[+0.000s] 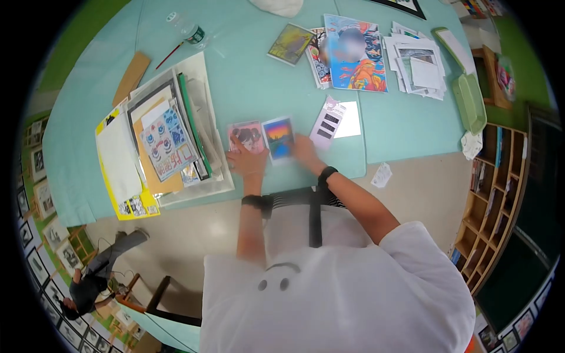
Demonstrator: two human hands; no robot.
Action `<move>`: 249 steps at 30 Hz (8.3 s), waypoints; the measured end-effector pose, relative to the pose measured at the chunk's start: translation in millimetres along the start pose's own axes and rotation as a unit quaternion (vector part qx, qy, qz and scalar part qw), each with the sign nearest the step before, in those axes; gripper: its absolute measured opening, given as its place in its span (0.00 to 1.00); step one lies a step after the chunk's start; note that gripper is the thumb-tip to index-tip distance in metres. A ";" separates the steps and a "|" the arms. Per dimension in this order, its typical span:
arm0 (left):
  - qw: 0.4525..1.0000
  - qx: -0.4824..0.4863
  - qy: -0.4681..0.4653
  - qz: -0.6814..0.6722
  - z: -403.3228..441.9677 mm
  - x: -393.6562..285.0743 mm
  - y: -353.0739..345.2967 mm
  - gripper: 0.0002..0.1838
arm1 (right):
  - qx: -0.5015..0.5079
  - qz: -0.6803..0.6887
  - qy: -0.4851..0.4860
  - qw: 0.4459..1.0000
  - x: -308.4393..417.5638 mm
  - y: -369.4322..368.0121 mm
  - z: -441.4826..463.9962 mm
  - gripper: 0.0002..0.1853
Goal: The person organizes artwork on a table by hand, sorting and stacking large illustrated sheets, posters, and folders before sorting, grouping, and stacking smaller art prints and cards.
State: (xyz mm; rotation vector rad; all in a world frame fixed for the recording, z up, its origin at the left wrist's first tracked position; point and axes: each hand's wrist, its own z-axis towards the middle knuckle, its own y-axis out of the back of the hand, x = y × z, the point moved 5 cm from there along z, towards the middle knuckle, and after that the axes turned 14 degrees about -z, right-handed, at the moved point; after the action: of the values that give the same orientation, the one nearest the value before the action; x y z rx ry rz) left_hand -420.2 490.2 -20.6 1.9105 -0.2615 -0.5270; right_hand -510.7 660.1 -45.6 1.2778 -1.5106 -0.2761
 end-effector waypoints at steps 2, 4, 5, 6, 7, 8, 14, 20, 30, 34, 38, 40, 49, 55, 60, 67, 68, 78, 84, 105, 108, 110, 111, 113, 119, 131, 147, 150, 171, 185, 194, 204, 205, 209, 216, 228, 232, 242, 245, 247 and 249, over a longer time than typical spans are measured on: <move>0.997 0.059 0.035 -0.025 1.7 -3.0 3.6 0.65 | 0.015 -0.046 -0.021 0.999 1.0 -1.2 -1.8 0.19; 0.998 0.055 0.038 -0.014 2.2 -1.2 3.1 0.66 | 0.070 -0.157 -0.047 0.984 8.5 13.3 -3.0 0.22; 0.998 0.056 0.038 -0.013 2.3 -0.5 3.9 0.66 | 0.041 -0.180 -0.041 0.982 9.9 30.3 0.9 0.23; 0.998 0.057 0.036 -0.011 3.3 -1.5 3.9 0.66 | 0.012 -0.203 -0.035 0.979 7.2 50.9 6.5 0.24; 0.997 0.059 0.041 0.003 3.9 -1.8 2.8 0.67 | -0.015 -0.225 -0.029 0.974 -1.4 66.7 12.2 0.26; 0.998 0.052 0.034 0.001 3.7 -2.3 2.3 0.67 | -0.080 -0.177 -0.107 0.975 -29.6 84.4 25.1 0.26; 0.999 0.035 0.039 -0.012 -0.1 -6.0 0.8 0.68 | -0.211 0.546 -0.292 0.756 -199.2 160.1 102.7 0.14; 0.995 0.059 0.049 -0.069 -3.8 -13.6 9.0 0.73 | -0.182 0.595 -0.242 0.744 -227.2 165.7 132.8 0.14; 0.918 0.092 -0.115 -0.369 -15.3 -47.8 29.0 0.47 | -0.212 0.611 -0.133 0.751 -222.1 185.4 25.3 0.12; 0.572 0.382 0.075 -0.722 -67.5 -83.6 -1.8 0.34 | -0.140 0.434 -0.132 0.880 -142.5 150.5 -43.9 0.13; 0.604 0.323 0.004 -0.729 -64.5 -89.3 -1.4 0.32 | -0.108 0.454 -0.031 0.884 -60.2 125.7 -79.5 0.13; 0.718 0.160 -0.105 -0.669 -57.6 -78.1 20.0 0.34 | -0.078 0.446 0.015 0.891 -27.8 122.6 -88.0 0.16; 0.862 -0.035 -0.161 -0.480 15.4 69.6 143.9 0.30 | 0.145 0.381 0.077 0.910 44.3 70.0 -83.7 0.29; 0.864 -0.045 -0.252 -0.433 178.1 224.0 186.2 0.38 | 0.017 0.344 -0.001 0.939 38.4 45.6 -23.2 0.24; 0.917 0.015 -0.158 -0.367 219.2 252.0 179.3 0.32 | -0.224 0.083 -0.011 0.971 -21.5 66.7 50.9 0.26; 0.971 -0.148 -0.178 -0.056 204.3 238.6 180.0 0.32 | -0.347 -0.120 -0.142 0.919 -135.4 156.0 138.1 0.35; 0.968 -0.173 -0.167 -0.076 203.6 244.1 182.8 0.33 | -0.341 -0.141 -0.144 0.918 -145.1 164.2 151.3 0.37; 0.950 -0.233 -0.174 -0.117 133.3 224.5 208.1 0.34 | -0.028 -0.131 -0.262 0.956 -145.2 188.2 207.2 0.36; 0.938 -0.211 -0.218 -0.168 113.3 158.6 186.4 0.36 | -0.110 -0.174 -0.228 0.952 -121.0 194.5 192.5 0.31; 0.803 0.192 -0.145 -0.546 -2.7 -85.4 118.4 0.28 | 0.071 0.295 0.015 0.953 52.6 153.6 -28.9 0.21; 0.868 0.190 -0.174 -0.425 2.4 -60.0 79.9 0.30 | 0.099 0.472 -0.117 0.868 57.2 125.9 -44.6 0.20; 0.861 0.201 -0.196 -0.424 5.8 -40.3 45.0 0.31 | 0.116 0.430 -0.127 0.886 41.0 110.5 -55.0 0.20; 0.862 0.239 -0.185 -0.408 9.7 -30.0 27.0 0.29 | 0.120 0.409 -0.127 0.896 26.0 102.1 -59.1 0.20; 0.899 0.173 -0.205 -0.348 18.4 -17.9 29.1 0.30 | 0.073 0.368 -0.114 0.920 24.3 105.0 -69.3 0.19; 0.982 0.098 -0.080 -0.138 26.8 -4.2 12.9 0.60 | -0.081 0.440 -0.176 0.877 -21.4 105.0 -82.5 0.13; 0.993 0.075 -0.093 -0.007 27.3 -13.4 21.1 0.65 | -0.095 0.361 -0.141 0.917 -13.0 88.7 -75.0 0.17; 0.929 0.134 -0.186 -0.290 57.3 20.5 45.2 0.63 | -0.047 0.184 -0.039 0.981 47.5 11.2 -38.1 0.21; 0.957 0.111 -0.169 -0.208 47.1 10.9 40.5 0.64 | -0.072 0.196 -0.085 0.974 45.2 29.6 -38.8 0.21; 0.965 0.079 -0.169 -0.187 38.2 6.5 28.5 0.56 | -0.040 0.136 -0.093 0.985 42.1 30.8 -70.6 0.21; 0.895 0.122 -0.252 -0.346 65.0 30.1 30.0 0.58 | -0.074 0.311 -0.044 0.947 22.8 -9.2 -47.6 0.17; 0.949 0.128 -0.185 -0.223 59.9 24.7 23.3 0.56 | -0.001 0.378 -0.040 0.925 24.6 10.9 -37.2 0.17; 0.971 0.037 -0.221 -0.083 35.8 -1.9 33.1 0.51 | -0.007 0.361 -0.027 0.932 15.9 16.0 -23.1 0.16; 0.967 0.014 -0.232 -0.103 32.5 -1.2 38.8 0.50 | -0.015 0.351 -0.019 0.936 13.6 15.2 -21.1 0.16; 0.939 0.004 -0.337 -0.068 17.6 22.9 35.2 0.51 | 0.005 0.300 -0.023 0.954 5.8 9.6 -14.1 0.19; 0.955 0.075 -0.287 0.032 -11.6 17.8 11.6 0.55 | -0.015 0.317 -0.028 0.948 14.2 8.1 -9.5 0.20; 0.957 0.050 -0.287 -0.010 5.1 31.0 12.3 0.44 | 0.015 0.381 -0.070 0.922 36.3 32.2 -21.8 0.20; 0.937 -0.006 -0.268 -0.224 15.7 45.3 29.7 0.38 | -0.026 0.358 -0.063 0.931 25.8 51.4 -21.0 0.18; 0.904 -0.009 -0.286 -0.317 17.2 52.8 40.9 0.33 | -0.108 0.196 -0.059 0.973 39.0 10.6 -45.9 0.16; 0.901 -0.010 -0.288 -0.324 14.7 49.1 41.9 0.34 | -0.068 0.242 -0.048 0.967 47.1 -6.2 -38.1 0.17; 0.904 -0.006 -0.291 -0.313 13.5 48.7 43.0 0.34 | -0.059 0.289 -0.037 0.955 49.1 -11.1 -34.9 0.17; 0.910 -0.002 -0.297 -0.289 12.9 46.1 42.0 0.34 | -0.083 0.332 -0.010 0.939 48.0 -8.5 -29.7 0.17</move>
State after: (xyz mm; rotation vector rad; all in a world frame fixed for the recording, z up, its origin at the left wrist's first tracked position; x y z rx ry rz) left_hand -383.3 444.0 3.0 1.7643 -0.0704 -1.5116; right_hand -473.9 630.8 -13.3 0.5777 -1.8001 0.0282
